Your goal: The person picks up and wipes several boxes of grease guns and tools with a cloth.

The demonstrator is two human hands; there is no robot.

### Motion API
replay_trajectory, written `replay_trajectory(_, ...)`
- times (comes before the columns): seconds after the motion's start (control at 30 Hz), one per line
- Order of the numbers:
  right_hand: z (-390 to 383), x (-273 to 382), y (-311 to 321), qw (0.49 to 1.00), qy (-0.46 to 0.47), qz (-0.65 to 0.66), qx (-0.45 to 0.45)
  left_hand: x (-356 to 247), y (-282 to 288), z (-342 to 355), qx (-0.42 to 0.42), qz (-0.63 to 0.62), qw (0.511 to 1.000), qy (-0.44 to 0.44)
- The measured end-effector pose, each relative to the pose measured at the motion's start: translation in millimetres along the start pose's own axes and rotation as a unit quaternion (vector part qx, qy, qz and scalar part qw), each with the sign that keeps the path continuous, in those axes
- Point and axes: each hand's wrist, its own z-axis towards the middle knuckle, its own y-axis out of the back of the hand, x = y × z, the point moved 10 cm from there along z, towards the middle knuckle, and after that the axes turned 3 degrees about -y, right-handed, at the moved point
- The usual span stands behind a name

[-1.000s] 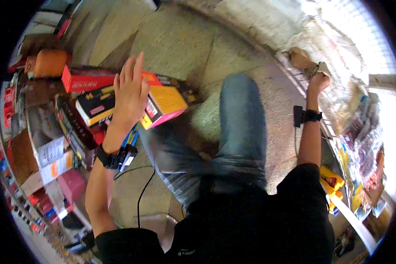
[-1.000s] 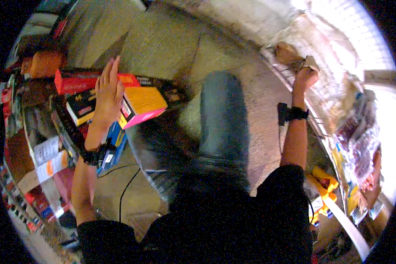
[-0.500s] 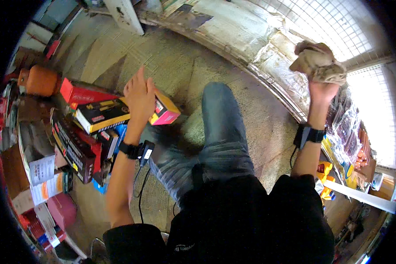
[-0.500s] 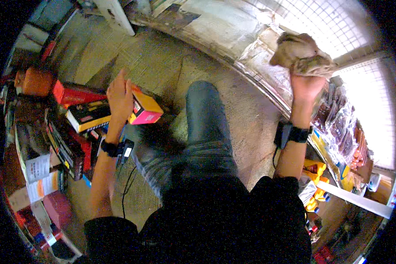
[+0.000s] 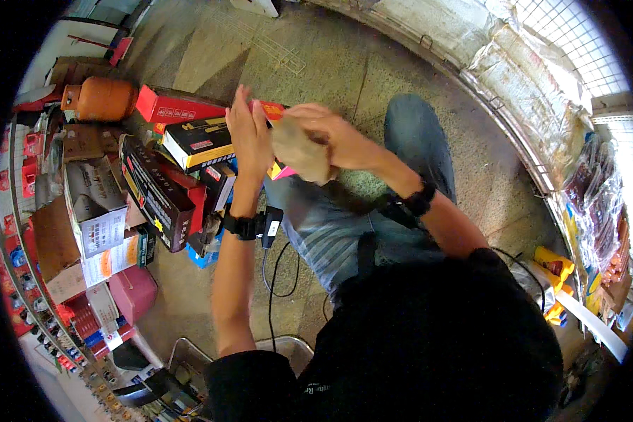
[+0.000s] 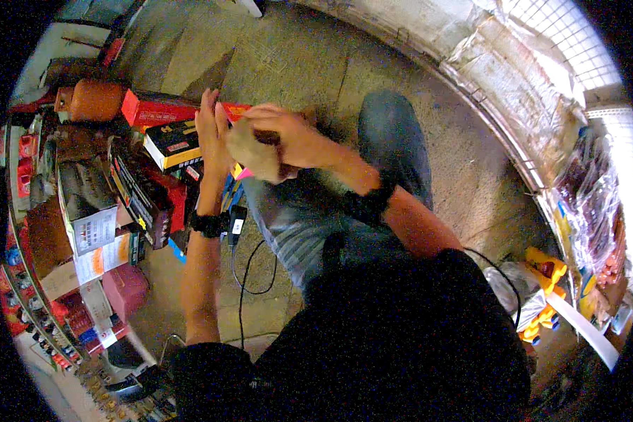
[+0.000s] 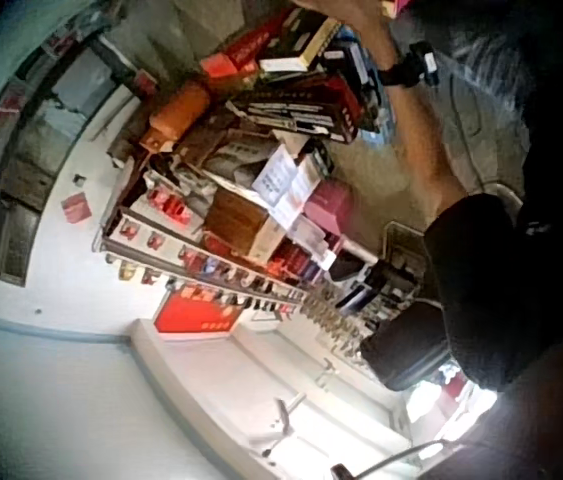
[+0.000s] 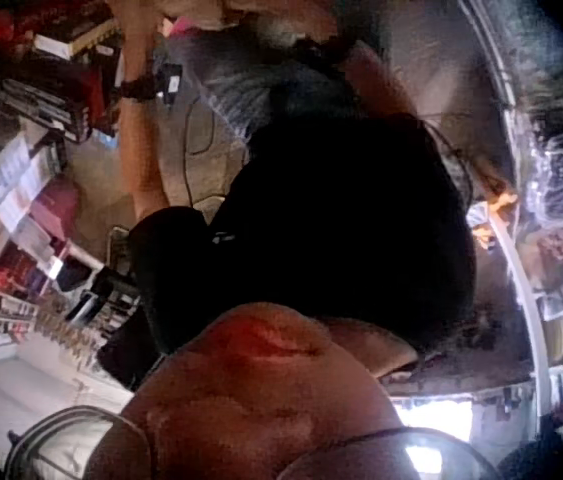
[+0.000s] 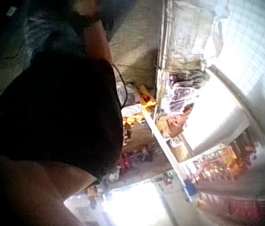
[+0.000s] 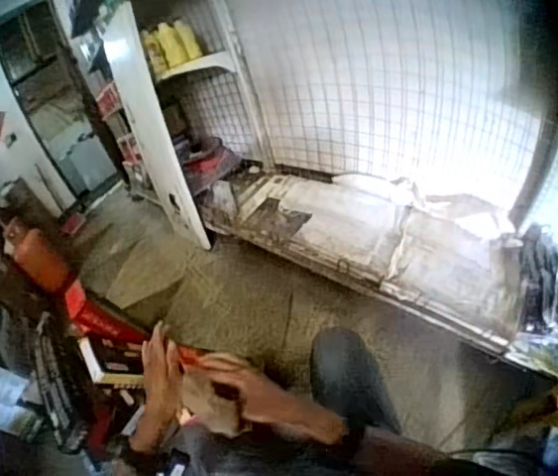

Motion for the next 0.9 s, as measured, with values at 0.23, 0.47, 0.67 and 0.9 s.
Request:
replay_trajectory(0.23,10.1,13.2,-38.7,0.997,-0.005,-0.078,0.027,24.4,-16.7,-3.2,0.046,-0.353,0.931,0.083)
replay_trajectory(0.47,26.7,-29.5,-67.8,0.995,-0.037,-0.075,0.056,51.4,-8.2,-10.9,0.018,-0.439,0.879,0.187)
replay_trajectory(0.67,29.7,-34.6,-108.3,1.000,-0.001,-0.023,0.012,77.8,21.5,-44.1,-0.044,-0.349,0.910,0.218)
replay_trajectory(0.9,27.2,-46.1,-135.9,1.000,-0.023,-0.011,0.000,96.8,28.2,-62.3,-0.031,-0.263,0.941,0.212)
